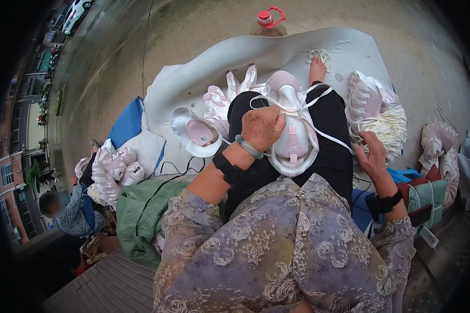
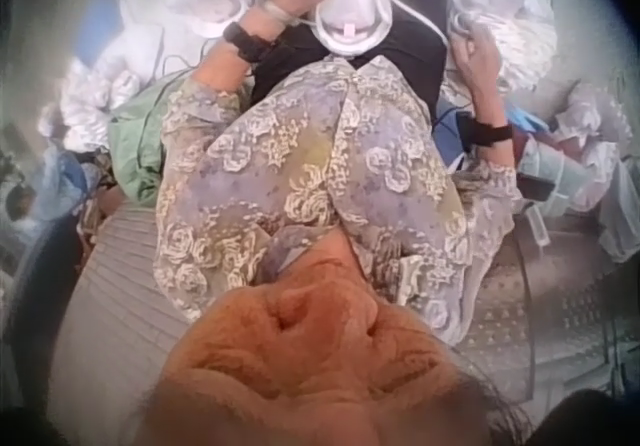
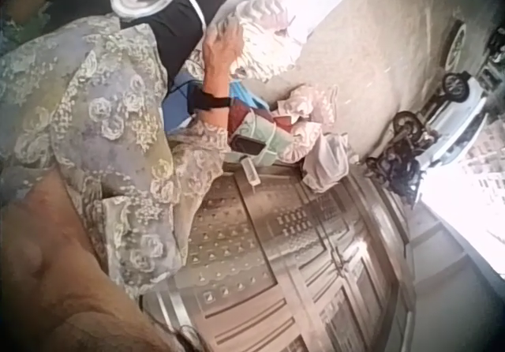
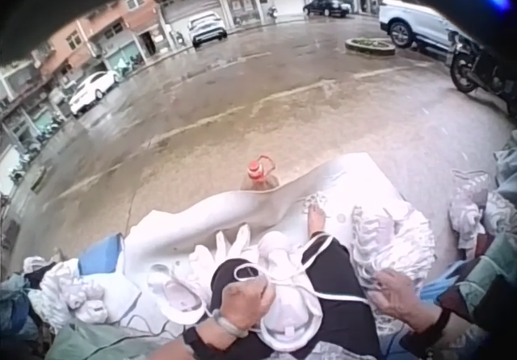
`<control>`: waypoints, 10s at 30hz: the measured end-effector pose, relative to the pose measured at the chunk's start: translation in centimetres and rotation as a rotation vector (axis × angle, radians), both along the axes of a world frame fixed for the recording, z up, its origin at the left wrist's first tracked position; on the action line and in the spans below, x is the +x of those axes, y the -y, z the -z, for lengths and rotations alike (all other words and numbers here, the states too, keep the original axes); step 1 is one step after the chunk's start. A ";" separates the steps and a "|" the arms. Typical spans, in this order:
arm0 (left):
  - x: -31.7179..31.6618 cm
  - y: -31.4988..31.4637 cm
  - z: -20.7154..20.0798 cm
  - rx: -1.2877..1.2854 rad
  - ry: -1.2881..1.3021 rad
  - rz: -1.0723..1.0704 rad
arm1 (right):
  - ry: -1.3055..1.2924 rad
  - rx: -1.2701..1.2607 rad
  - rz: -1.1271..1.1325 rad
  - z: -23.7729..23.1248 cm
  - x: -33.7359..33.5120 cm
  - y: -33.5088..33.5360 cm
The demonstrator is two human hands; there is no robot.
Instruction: The recorder is threading laces into multiple pairs of white and pink athletic shoes.
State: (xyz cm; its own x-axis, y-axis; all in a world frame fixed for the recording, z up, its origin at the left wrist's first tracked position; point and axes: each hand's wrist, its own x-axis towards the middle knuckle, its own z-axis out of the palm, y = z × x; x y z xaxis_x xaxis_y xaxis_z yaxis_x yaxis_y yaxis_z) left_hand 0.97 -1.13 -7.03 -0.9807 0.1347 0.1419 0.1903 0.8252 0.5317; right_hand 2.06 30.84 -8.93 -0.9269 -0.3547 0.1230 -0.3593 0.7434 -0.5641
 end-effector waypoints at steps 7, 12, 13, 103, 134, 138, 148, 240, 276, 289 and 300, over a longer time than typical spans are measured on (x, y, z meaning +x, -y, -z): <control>-2.3 -1.4 0.1 -0.060 -0.341 0.007 | 0.014 -0.125 -0.291 -1.6 -5.6 12.3; -2.2 -1.3 1.0 0.078 -0.075 -0.008 | 0.183 -0.084 -0.344 -0.7 -6.4 12.4; -2.1 -1.3 0.9 0.077 -0.071 -0.006 | 0.190 -0.088 -0.336 -0.8 -6.2 12.6; -2.3 4.8 -3.3 0.130 0.278 0.091 | 0.871 -0.343 -0.054 -2.7 -5.9 8.7; -2.6 5.7 -0.3 1.144 0.529 -0.102 | 0.159 -0.241 -0.280 -3.5 -5.1 12.6; -2.7 6.3 -0.7 1.187 0.557 0.041 | 0.193 -0.296 -0.186 -4.3 -3.7 11.2; -4.1 6.1 -1.6 0.998 0.772 -0.138 | 0.169 -0.466 -0.064 -5.7 -0.4 9.0; -3.2 2.7 0.1 -0.302 -0.352 0.591 | 1.060 -0.713 -0.017 -1.3 -9.3 12.0; -2.8 2.7 0.8 -0.301 -0.480 0.554 | 1.076 -0.814 0.303 -0.5 -8.0 11.5; -1.9 3.1 0.5 -0.222 -0.416 0.339 | 0.829 -0.659 0.107 0.9 -7.8 12.5; -2.1 3.0 0.3 0.231 -0.187 0.068 | 1.181 -0.696 0.187 0.2 -9.5 12.0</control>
State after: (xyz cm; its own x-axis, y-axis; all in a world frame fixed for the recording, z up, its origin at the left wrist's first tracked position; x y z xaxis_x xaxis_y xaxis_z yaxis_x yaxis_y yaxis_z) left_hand -1.14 -4.15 -7.29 -0.9245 0.1427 0.3534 0.3534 0.6683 0.6546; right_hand -7.43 18.83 -9.11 -0.6307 -0.4050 -0.6619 0.6593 0.1701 -0.7324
